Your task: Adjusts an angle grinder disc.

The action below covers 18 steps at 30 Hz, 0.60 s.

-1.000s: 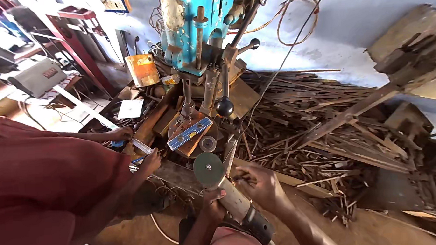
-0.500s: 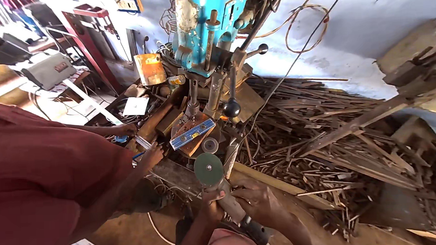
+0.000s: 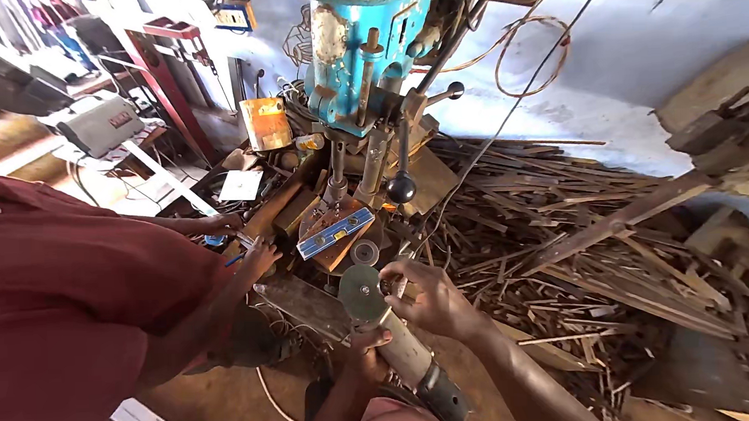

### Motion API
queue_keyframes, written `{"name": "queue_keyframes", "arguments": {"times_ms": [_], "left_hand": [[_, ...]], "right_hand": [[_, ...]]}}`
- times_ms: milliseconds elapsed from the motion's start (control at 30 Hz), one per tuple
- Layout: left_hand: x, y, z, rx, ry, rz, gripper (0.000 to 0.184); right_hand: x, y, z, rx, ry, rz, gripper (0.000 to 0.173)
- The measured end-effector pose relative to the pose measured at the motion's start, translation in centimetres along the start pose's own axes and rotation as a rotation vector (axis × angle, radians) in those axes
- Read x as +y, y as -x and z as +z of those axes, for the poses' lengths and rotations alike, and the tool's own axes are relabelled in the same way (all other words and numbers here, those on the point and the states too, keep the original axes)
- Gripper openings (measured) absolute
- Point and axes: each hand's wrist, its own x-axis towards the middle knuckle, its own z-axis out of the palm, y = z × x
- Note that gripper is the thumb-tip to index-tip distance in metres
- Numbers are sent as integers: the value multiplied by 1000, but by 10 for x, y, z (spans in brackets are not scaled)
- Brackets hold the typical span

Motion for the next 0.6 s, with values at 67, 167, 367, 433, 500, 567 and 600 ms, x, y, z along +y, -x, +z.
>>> {"name": "queue_keyframes", "arguments": {"times_ms": [67,167,367,433,500,567,600], "left_hand": [[-1,0,-1,-24,-2,12,33],[-1,0,-2,-15,-10,36,33],[-2,-1,-3,30,-10,57,37],[-3,-2,-4,31,-2,58,38],[-3,-3,-4,26,2,60,37],[-4,-3,-5,14,7,62,38],[-4,-4,-5,11,10,62,38]], "right_hand": [[-1,-8,2,-51,15,-28,33],[-2,-14,6,-141,10,-42,34],[-1,-19,11,-224,5,-10,35],[-1,-20,11,-222,3,-11,36],[0,-21,12,-223,4,-10,37],[1,-21,12,-221,2,-6,37],[1,-21,12,-218,3,-3,37]]}}
